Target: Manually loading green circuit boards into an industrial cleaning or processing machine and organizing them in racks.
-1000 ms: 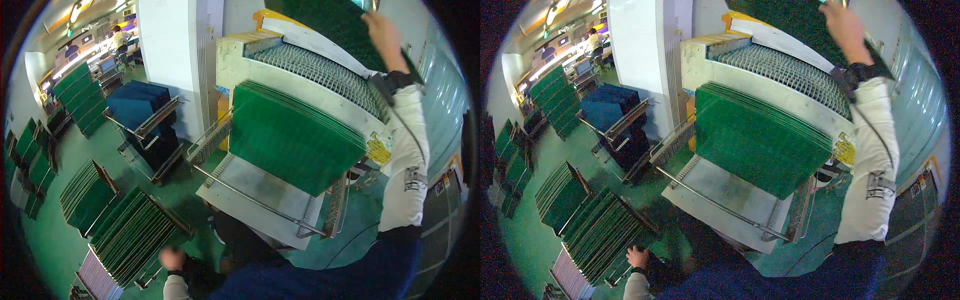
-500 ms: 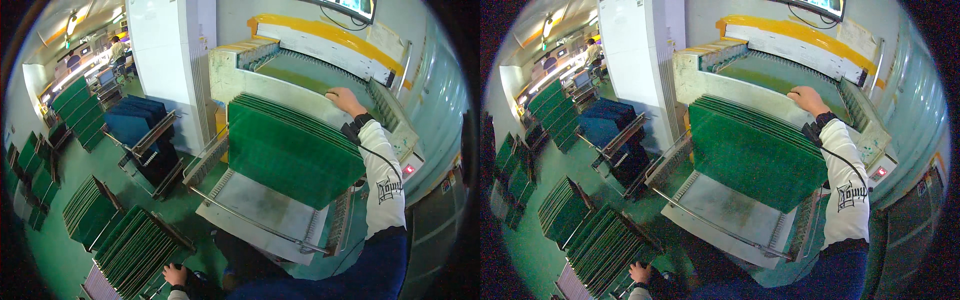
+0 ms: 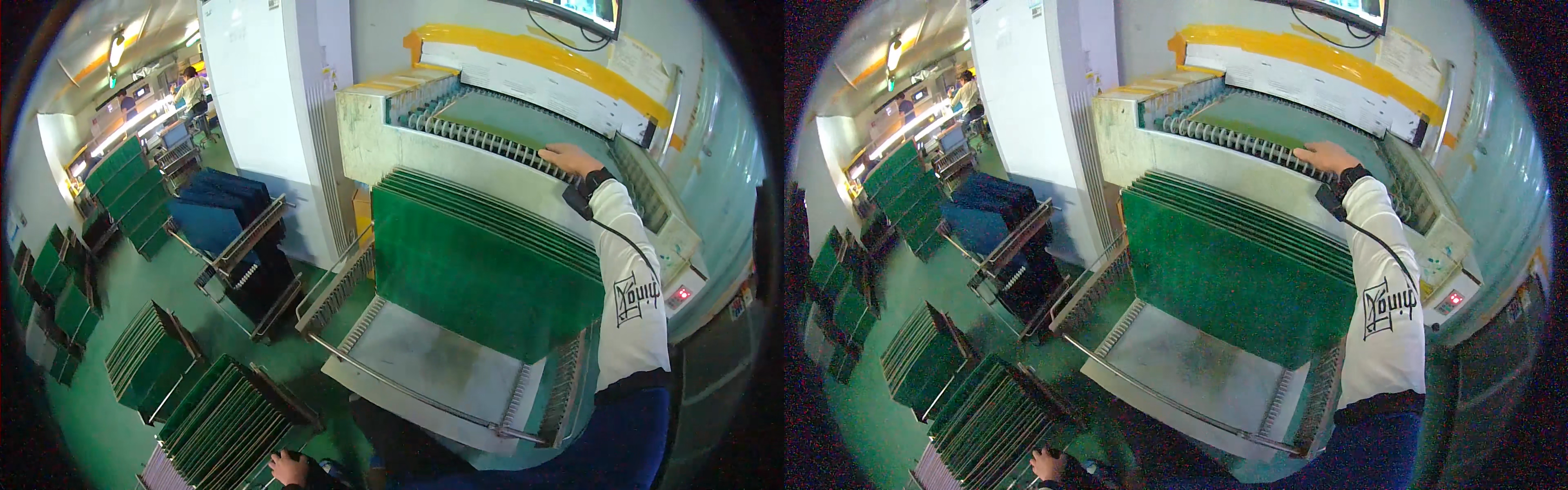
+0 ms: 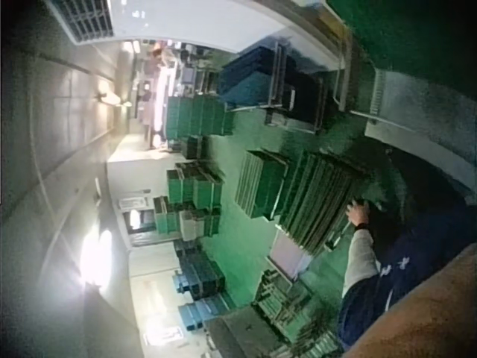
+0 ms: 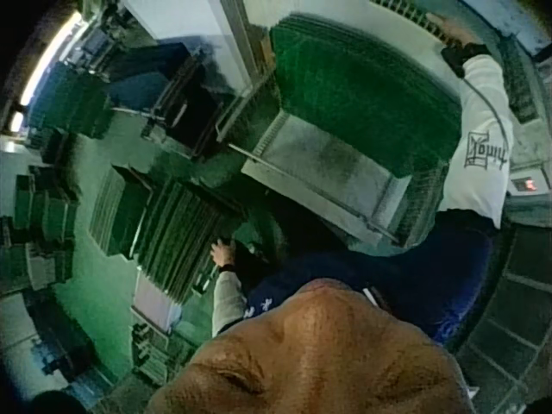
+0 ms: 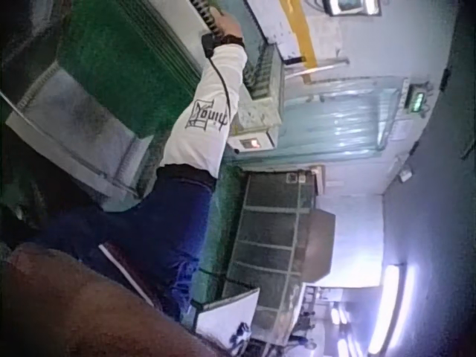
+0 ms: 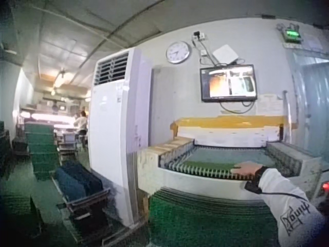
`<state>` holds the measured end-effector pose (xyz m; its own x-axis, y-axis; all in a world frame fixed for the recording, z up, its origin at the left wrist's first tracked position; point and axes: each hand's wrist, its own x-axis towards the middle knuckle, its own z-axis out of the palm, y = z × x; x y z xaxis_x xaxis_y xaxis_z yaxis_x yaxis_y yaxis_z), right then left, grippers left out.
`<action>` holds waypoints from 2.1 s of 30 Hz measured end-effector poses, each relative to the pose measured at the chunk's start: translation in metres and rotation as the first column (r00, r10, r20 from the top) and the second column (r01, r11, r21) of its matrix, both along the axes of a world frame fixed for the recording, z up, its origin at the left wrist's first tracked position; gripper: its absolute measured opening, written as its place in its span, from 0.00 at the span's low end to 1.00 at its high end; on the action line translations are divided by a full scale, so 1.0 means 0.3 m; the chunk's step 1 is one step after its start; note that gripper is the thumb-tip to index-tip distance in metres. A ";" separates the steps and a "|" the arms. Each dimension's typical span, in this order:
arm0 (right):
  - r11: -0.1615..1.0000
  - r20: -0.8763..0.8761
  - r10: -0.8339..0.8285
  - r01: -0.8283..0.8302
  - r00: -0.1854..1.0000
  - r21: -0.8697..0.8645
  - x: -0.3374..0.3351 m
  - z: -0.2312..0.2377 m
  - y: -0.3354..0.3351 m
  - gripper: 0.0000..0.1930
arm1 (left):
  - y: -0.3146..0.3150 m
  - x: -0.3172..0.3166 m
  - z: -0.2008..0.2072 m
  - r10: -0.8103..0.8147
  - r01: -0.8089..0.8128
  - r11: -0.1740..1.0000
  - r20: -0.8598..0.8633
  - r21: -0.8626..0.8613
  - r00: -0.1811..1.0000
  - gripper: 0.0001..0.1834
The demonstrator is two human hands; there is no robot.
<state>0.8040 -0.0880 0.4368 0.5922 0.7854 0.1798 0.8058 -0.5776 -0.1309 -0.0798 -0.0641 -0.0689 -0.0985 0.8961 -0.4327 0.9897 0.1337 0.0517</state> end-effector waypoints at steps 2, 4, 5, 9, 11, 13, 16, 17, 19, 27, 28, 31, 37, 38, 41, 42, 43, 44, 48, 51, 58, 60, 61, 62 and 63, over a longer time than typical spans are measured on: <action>0.999 0.013 -0.018 0.018 1.000 -0.027 0.016 -0.002 0.024 0.36 | -0.001 0.029 0.068 -0.014 0.015 0.995 0.005 -0.097 1.000 0.44; 0.998 -0.052 -0.041 0.039 0.998 -0.056 -0.011 0.014 0.044 0.35 | -0.003 0.040 0.096 0.005 -0.008 0.993 -0.020 -0.117 1.000 0.43; 0.999 -0.041 -0.009 0.008 0.999 -0.037 0.000 0.012 0.049 0.36 | 0.000 0.039 0.092 0.008 -0.011 0.993 -0.024 -0.114 1.000 0.43; 1.000 0.023 -0.001 0.001 1.000 -0.014 0.094 -0.003 0.020 0.39 | 0.009 0.051 0.069 0.002 -0.006 0.992 -0.030 -0.125 1.000 0.43; 0.999 0.027 -0.036 0.036 0.999 -0.005 0.084 -0.012 0.035 0.41 | 0.001 0.045 0.052 0.012 -0.014 0.998 -0.048 -0.058 0.999 0.41; 0.997 0.009 -0.077 0.077 0.997 0.019 0.058 -0.010 0.021 0.41 | -0.003 0.043 0.007 0.018 -0.012 0.996 -0.067 0.088 0.998 0.38; 0.996 0.112 -0.077 0.072 0.991 0.049 -0.010 0.030 -0.016 0.39 | -0.015 0.050 -0.016 0.039 -0.023 0.980 -0.078 0.198 0.996 0.35; 0.996 0.142 -0.050 0.039 0.989 0.079 -0.039 0.040 -0.036 0.38 | -0.014 0.051 -0.019 0.037 -0.024 0.979 -0.059 0.202 0.998 0.35; 0.992 0.201 0.000 -0.026 0.980 0.127 -0.145 0.058 -0.070 0.36 | -0.016 0.047 -0.017 0.028 -0.023 0.979 -0.025 0.203 0.999 0.33; 0.875 0.438 0.398 -0.477 0.806 0.082 -0.672 -0.113 -0.178 0.29 | -0.038 0.033 0.035 0.038 -0.043 0.975 0.026 0.219 0.999 0.31; 0.880 0.422 0.404 -0.471 0.812 0.065 -0.727 -0.137 -0.195 0.29 | -0.040 0.039 0.039 0.039 -0.044 0.971 0.025 0.234 0.999 0.31; 0.893 0.393 0.402 -0.449 0.827 0.031 -0.839 -0.210 -0.235 0.31 | -0.044 0.022 0.024 0.028 -0.039 0.964 0.047 0.265 0.998 0.31; 0.912 0.465 0.334 -0.406 0.820 0.061 -0.929 -0.321 -0.266 0.37 | -0.063 0.019 0.046 0.029 -0.045 0.955 0.059 0.292 0.998 0.31; 0.916 0.482 0.319 -0.396 0.816 0.063 -0.945 -0.330 -0.268 0.37 | -0.064 0.015 0.040 0.035 -0.054 0.956 0.068 0.289 0.997 0.31; 0.924 0.513 0.281 -0.373 0.811 0.085 -0.990 -0.357 -0.270 0.38 | -0.063 0.001 0.023 0.050 -0.072 0.954 0.081 0.290 0.995 0.31; 0.923 0.512 0.271 -0.371 0.815 0.103 -1.002 -0.368 -0.271 0.38 | -0.064 -0.004 0.018 0.053 -0.073 0.952 0.077 0.296 0.996 0.31; 0.923 0.510 0.260 -0.367 0.820 0.119 -1.006 -0.374 -0.271 0.38 | -0.068 0.001 0.029 0.053 -0.073 0.951 0.073 0.300 0.996 0.31; 0.920 0.508 0.265 -0.373 0.819 0.120 -1.009 -0.375 -0.271 0.37 | -0.070 0.006 0.039 0.057 -0.080 0.956 0.086 0.282 0.995 0.31; 0.924 0.439 0.264 -0.356 0.859 0.142 -1.002 -0.378 -0.262 0.28 | -0.072 0.007 0.059 0.059 -0.082 0.965 0.100 0.248 0.993 0.33; 0.876 0.404 0.292 -0.412 0.867 0.251 -0.936 -0.390 -0.218 0.20 | -0.077 -0.008 0.036 0.066 -0.091 0.956 0.097 0.279 0.993 0.33; 0.966 0.155 0.201 -0.222 0.967 0.135 -0.854 -0.326 -0.147 0.14 | -0.087 -0.020 0.039 0.066 -0.100 0.954 0.127 0.282 0.990 0.34; 0.975 0.177 0.182 -0.201 0.967 0.093 -0.853 -0.348 -0.144 0.14 | -0.083 -0.019 0.030 0.070 -0.095 0.953 0.097 0.287 0.993 0.33; 0.979 0.187 0.175 -0.191 0.967 0.072 -0.852 -0.355 -0.141 0.14 | -0.081 -0.019 0.026 0.073 -0.094 0.952 0.082 0.290 0.994 0.33; 0.979 0.173 0.182 -0.195 0.968 0.060 -0.847 -0.352 -0.139 0.15 | -0.082 -0.020 0.019 0.071 -0.096 0.949 0.092 0.301 0.993 0.33; 0.979 0.160 0.188 -0.198 0.969 0.047 -0.836 -0.347 -0.138 0.17 | -0.085 -0.020 0.011 0.069 -0.098 0.945 0.103 0.311 0.992 0.33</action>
<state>0.5533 -0.1296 0.3326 0.3923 0.8665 0.3086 0.9143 -0.4041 -0.0275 -0.0858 -0.0894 -0.0657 -0.1525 0.9782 -0.1406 0.9650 0.1781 0.1926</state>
